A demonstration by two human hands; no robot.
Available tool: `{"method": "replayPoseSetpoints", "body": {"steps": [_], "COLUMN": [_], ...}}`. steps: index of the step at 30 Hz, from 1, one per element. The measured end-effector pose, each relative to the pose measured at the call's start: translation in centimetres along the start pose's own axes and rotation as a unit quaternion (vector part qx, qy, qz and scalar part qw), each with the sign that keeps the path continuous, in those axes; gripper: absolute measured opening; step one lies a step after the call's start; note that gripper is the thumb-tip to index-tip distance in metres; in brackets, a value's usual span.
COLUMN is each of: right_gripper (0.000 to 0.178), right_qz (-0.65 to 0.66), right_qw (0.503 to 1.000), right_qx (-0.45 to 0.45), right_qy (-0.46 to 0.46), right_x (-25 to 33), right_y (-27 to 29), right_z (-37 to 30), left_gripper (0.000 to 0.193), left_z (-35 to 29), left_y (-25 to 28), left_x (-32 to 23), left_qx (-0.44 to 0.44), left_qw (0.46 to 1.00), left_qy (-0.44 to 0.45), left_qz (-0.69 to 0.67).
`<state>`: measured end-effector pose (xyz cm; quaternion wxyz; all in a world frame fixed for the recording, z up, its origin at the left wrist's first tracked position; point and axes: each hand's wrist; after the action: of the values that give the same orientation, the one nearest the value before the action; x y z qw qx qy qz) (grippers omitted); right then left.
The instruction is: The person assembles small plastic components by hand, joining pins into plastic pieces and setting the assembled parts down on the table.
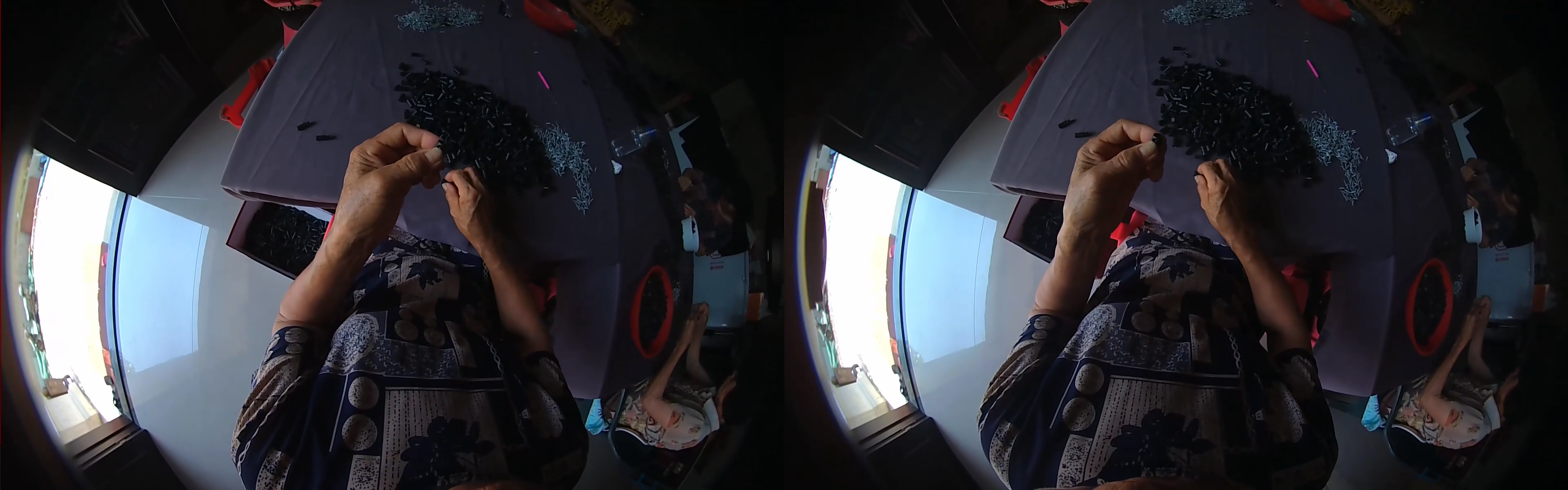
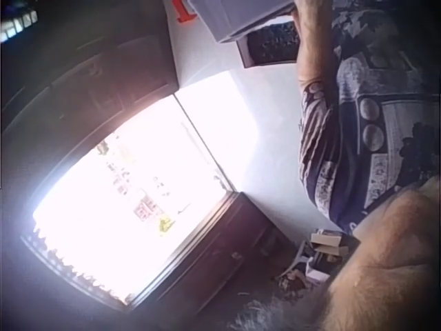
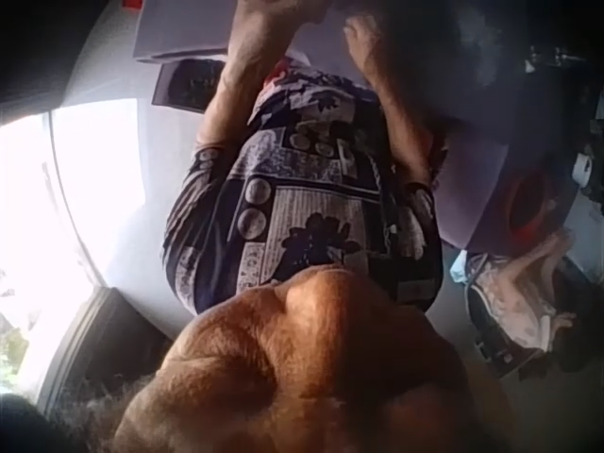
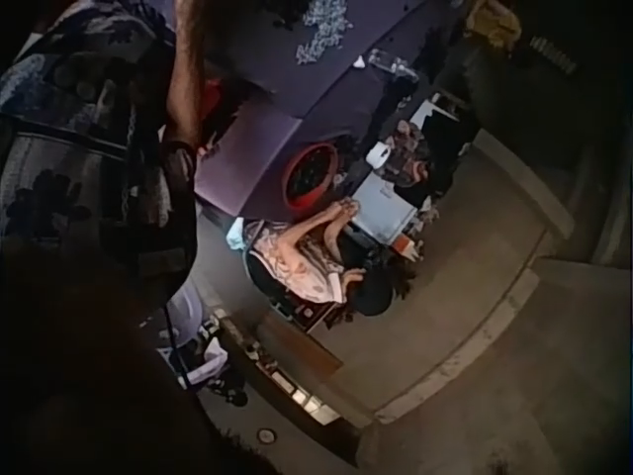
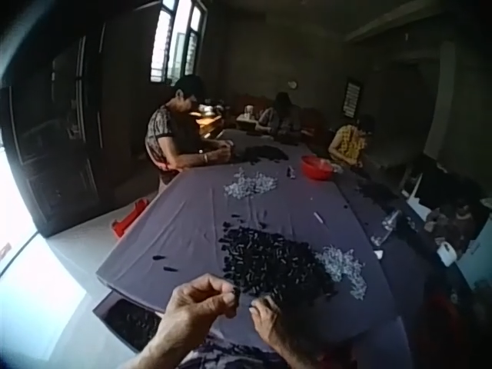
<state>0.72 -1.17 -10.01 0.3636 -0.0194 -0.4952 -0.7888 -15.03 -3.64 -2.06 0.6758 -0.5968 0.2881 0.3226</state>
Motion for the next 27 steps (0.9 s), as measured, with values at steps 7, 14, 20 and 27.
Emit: {"method": "replayPoseSetpoints", "body": {"steps": [7,14,20,27], "right_gripper": [0.004,0.006,0.008,0.006], "right_qz": [0.160,0.042,0.034,0.057], "right_qw": [0.982,0.999,0.999,0.998], "right_qx": [-0.024,-0.008,0.005,-0.014], "right_qy": [-0.100,-0.024,-0.021,-0.004], "right_x": [-3.2,-3.8,-1.9,1.0], "right_y": [4.2,4.0,2.9,-0.5], "right_z": [1.0,0.9,1.4,3.5], "left_gripper": [0.008,0.009,0.009,0.007], "left_z": [1.2,1.3,0.7,-0.2], "left_y": [-3.6,-3.7,-1.4,1.8], "left_x": [0.9,0.0,-1.2,-2.7], "left_qx": [0.018,-0.020,-0.024,-0.009], "left_qw": [0.999,1.000,0.999,1.000], "left_qy": [0.031,0.000,-0.003,-0.007], "left_qz": [0.014,0.014,0.024,0.008]}}
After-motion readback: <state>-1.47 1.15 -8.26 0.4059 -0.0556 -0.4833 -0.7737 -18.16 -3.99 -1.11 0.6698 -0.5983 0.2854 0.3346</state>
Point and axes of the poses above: each hand's wrist, its own z-axis towards the middle knuckle, its own y-axis out of the back of the hand, x = y × z, and after that the axes turned 6 degrees about -x, right-handed
